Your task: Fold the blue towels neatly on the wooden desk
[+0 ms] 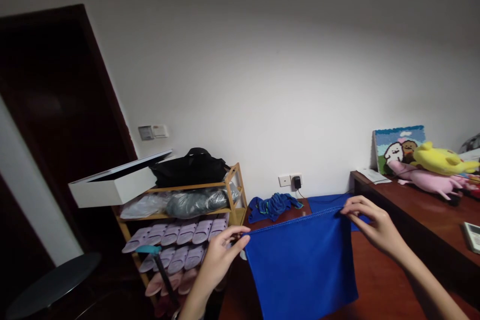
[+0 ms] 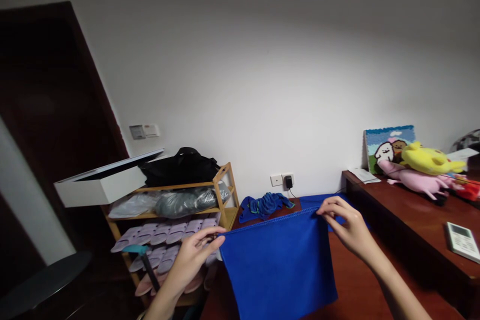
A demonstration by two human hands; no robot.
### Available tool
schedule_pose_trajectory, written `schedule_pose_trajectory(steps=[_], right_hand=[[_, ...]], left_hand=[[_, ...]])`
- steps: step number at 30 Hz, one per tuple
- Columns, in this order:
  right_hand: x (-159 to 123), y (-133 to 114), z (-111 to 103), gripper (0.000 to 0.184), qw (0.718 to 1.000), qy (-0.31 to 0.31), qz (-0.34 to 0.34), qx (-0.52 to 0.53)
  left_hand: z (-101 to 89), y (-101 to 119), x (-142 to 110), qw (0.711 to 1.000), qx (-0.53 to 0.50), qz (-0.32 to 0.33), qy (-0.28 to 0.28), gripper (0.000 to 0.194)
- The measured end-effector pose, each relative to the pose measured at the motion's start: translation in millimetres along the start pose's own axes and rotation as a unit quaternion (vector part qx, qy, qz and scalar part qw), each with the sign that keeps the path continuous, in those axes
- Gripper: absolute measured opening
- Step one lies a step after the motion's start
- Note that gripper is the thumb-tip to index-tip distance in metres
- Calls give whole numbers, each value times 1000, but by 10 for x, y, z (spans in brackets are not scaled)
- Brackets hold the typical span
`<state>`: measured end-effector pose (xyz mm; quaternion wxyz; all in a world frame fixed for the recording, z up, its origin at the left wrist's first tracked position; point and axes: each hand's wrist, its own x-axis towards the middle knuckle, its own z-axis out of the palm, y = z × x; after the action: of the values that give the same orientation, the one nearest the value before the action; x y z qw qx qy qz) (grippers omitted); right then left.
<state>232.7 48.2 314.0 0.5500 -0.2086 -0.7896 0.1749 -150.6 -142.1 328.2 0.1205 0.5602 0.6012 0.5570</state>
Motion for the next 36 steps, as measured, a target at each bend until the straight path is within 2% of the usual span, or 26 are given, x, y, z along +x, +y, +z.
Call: schedule_pose_trajectory(steps=[3, 7, 9, 11, 14, 17, 19, 22, 23, 25, 27, 30, 31, 33, 36], right_hand=[[-123, 76, -135, 28, 998, 45, 29, -31], [-137, 219, -286, 27, 984, 145, 29, -98], [-14, 325, -258, 27, 976, 173, 24, -127], [194, 468, -102, 26, 976, 168, 28, -138], [569, 713, 438, 23, 988, 73, 68, -121], [792, 868, 1296, 29, 987, -56, 107, -103], [731, 868, 1925, 30, 983, -117, 106, -89], [267, 752, 2678, 28, 971, -206, 100, -64], [29, 710, 2835, 28, 966, -230, 101, -59], [-523, 667, 2978, 30, 957, -264, 111, -54], [-1120, 722, 2916, 34, 951, -268, 130, -76], [-1960, 992, 2588, 42, 943, -225, 169, -176], [-2198, 1109, 2455, 45, 937, -211, 182, -210], [-2585, 1331, 2207, 52, 923, -198, 204, -261], [-2942, 1545, 1948, 57, 908, -207, 214, -295]], left_hand=[[201, 157, -117, 997, -40, -11, -58, 27], [579, 336, -303, 979, -119, -52, -158, 30], [760, 357, -367, 973, -138, -65, -175, 31], [908, 291, -398, 971, -152, -76, -168, 31], [1065, -23, -411, 967, -187, -106, -137, 35], [1154, -612, -470, 968, -198, -136, -67, 43], [1171, -1111, -577, 971, -173, -160, -27, 48], [1125, -1858, -831, 978, -58, -198, -3, 46], [1094, -2068, -926, 978, -2, -208, -1, 43], [1021, -2390, -1103, 968, 104, -228, -5, 34], [948, -2573, -1238, 955, 179, -237, -25, 21], [869, -2656, -1347, 944, 238, -221, -64, 3], [854, -2659, -1364, 942, 252, -210, -71, 4], [842, -2658, -1381, 940, 274, -189, -74, 11], [852, -2676, -1397, 942, 285, -167, -56, 19]])
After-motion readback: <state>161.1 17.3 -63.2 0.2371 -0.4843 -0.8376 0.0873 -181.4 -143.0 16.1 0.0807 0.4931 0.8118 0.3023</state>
